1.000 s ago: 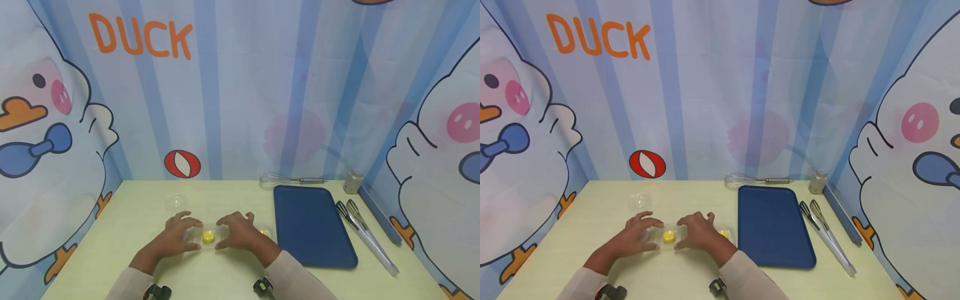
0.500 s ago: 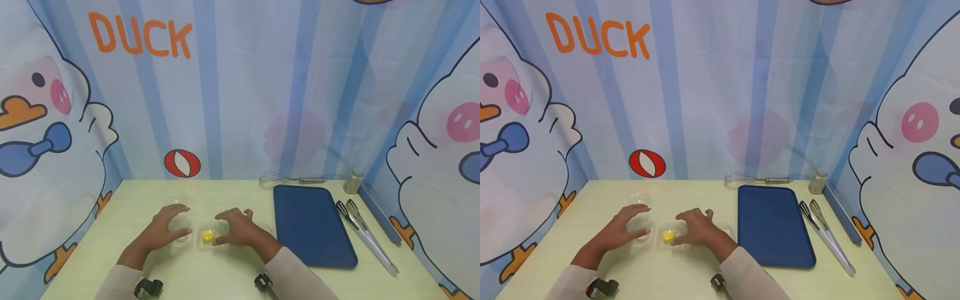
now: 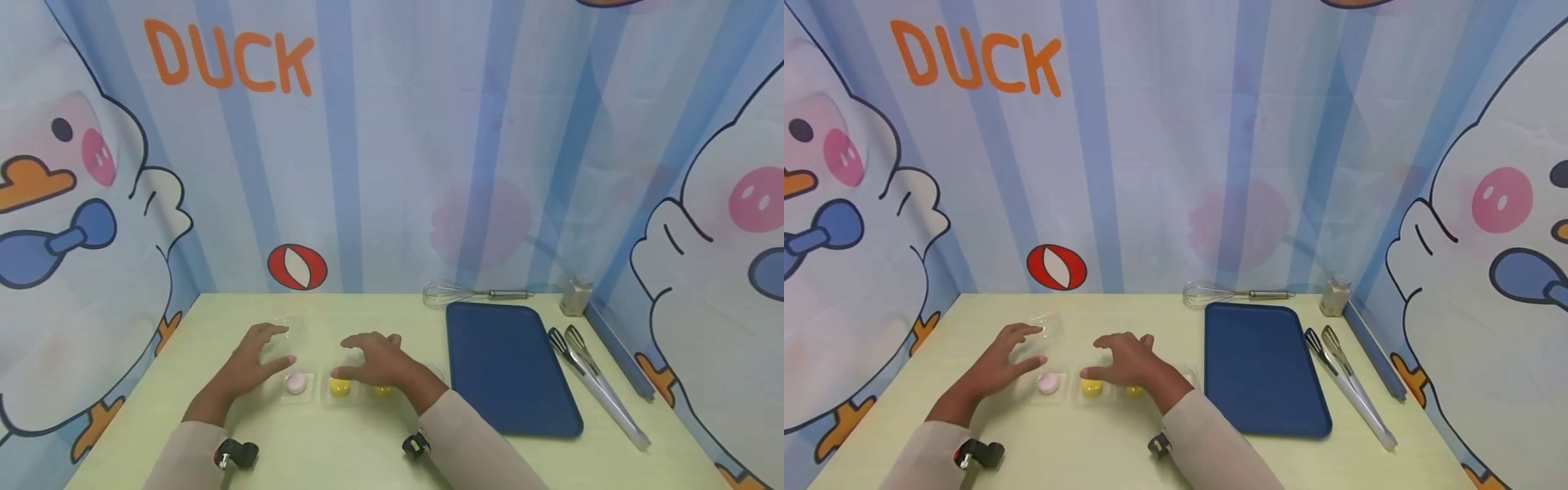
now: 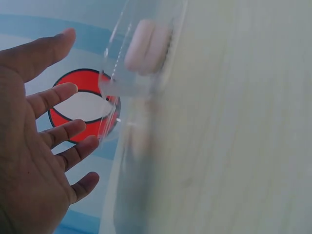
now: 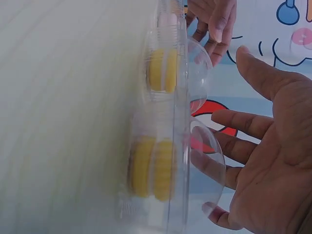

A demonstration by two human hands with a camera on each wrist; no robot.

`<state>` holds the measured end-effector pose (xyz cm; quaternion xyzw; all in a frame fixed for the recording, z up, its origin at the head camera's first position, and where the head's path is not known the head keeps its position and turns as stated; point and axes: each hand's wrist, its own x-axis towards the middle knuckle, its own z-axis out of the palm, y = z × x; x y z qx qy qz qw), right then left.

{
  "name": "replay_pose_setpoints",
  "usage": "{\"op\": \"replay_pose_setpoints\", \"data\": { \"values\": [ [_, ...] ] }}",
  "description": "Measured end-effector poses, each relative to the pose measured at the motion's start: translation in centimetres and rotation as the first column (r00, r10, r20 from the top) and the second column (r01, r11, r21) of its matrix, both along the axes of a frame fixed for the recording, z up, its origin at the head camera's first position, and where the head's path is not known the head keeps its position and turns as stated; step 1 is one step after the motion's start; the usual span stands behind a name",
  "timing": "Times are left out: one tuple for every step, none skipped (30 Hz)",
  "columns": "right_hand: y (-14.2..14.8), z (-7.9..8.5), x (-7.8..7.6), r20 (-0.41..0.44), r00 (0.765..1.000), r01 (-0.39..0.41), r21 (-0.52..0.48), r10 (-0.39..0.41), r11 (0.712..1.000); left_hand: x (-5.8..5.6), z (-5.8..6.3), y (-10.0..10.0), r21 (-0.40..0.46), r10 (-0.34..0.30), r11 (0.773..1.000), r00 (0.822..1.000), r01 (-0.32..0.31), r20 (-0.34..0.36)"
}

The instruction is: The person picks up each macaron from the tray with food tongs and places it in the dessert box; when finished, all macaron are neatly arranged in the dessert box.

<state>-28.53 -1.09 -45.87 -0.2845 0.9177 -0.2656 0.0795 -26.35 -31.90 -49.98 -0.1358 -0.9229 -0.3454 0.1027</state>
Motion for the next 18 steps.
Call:
{"op": "replay_pose_setpoints", "data": {
  "values": [
    [-0.1,0.0,-0.1,0.006,1.000,0.000,-0.003,0.000,1.000,-0.2,-0.1,-0.2,0.003,0.003,1.000,1.000,-0.003,0.004],
    [-0.3,0.0,-0.2,0.014,1.000,0.000,-0.006,0.000,1.000,-0.3,-0.2,-0.3,0.010,0.008,1.000,1.000,-0.008,0.017],
    [-0.4,0.1,-0.2,0.022,1.000,0.002,-0.008,-0.002,1.000,-0.5,-0.3,-0.5,0.014,0.010,1.000,1.000,-0.011,0.028],
    [-0.6,0.0,-0.3,0.030,1.000,0.004,-0.012,-0.004,1.000,-0.7,-0.3,-0.6,0.019,0.014,1.000,0.999,-0.015,0.042],
    [-0.8,0.0,-0.4,0.040,0.999,0.006,-0.015,-0.005,1.000,-0.8,-0.4,-0.7,0.022,0.021,1.000,0.998,-0.022,0.059],
    [-1.0,0.0,-0.5,0.048,0.999,0.008,-0.019,-0.007,1.000,-0.9,-0.4,-0.8,0.022,0.029,0.999,0.996,-0.031,0.079],
    [-1.1,-0.1,-0.6,0.058,0.998,0.012,-0.023,-0.011,1.000,-1.0,-0.4,-0.8,0.022,0.037,0.999,0.994,-0.040,0.102],
    [-1.4,-0.1,-0.7,0.067,0.998,0.017,-0.024,-0.015,1.000,-1.0,-0.3,-0.9,0.024,0.043,0.999,0.992,-0.046,0.122],
    [-1.5,-0.1,-0.8,0.074,0.997,0.021,-0.025,-0.019,0.999,-1.1,-0.4,-1.0,0.025,0.048,0.998,0.989,-0.052,0.142],
    [-1.7,-0.2,-0.9,0.082,0.996,0.024,-0.025,-0.022,0.999,-1.2,-0.4,-1.1,0.026,0.054,0.998,0.985,-0.059,0.164],
    [-1.9,-0.2,-1.0,0.090,0.996,0.026,-0.024,-0.024,0.999,-1.3,-0.4,-1.1,0.028,0.057,0.998,0.981,-0.063,0.184],
    [-2.1,-0.3,-1.1,0.093,0.995,0.030,-0.021,-0.028,0.999,-1.4,-0.5,-1.2,0.031,0.061,0.997,0.977,-0.068,0.203],
    [-2.3,-0.3,-1.2,0.099,0.995,0.033,-0.017,-0.031,0.999,-1.6,-0.5,-1.4,0.032,0.063,0.997,0.974,-0.072,0.218],
    [-2.4,-0.3,-1.3,0.102,0.994,0.033,-0.016,-0.031,0.999,-1.7,-0.6,-1.5,0.039,0.068,0.996,0.970,-0.079,0.234],
    [-2.6,-0.3,-1.4,0.107,0.994,0.033,-0.018,-0.031,0.999,-1.9,-0.6,-1.6,0.042,0.073,0.995,0.966,-0.086,0.247],
    [-2.8,-0.2,-1.5,0.112,0.993,0.033,-0.017,-0.031,0.999,-2.0,-0.7,-1.7,0.046,0.079,0.995,0.963,-0.094,0.257],
    [-2.9,-0.1,-1.6,0.118,0.993,0.032,-0.018,-0.029,0.999,-2.2,-0.7,-1.8,0.049,0.083,0.994,0.961,-0.099,0.263],
    [-3.1,0.0,-1.7,0.122,0.992,0.030,-0.018,-0.027,0.999,-2.3,-0.7,-1.9,0.055,0.087,0.993,0.960,-0.105,0.268]
  ]
}}
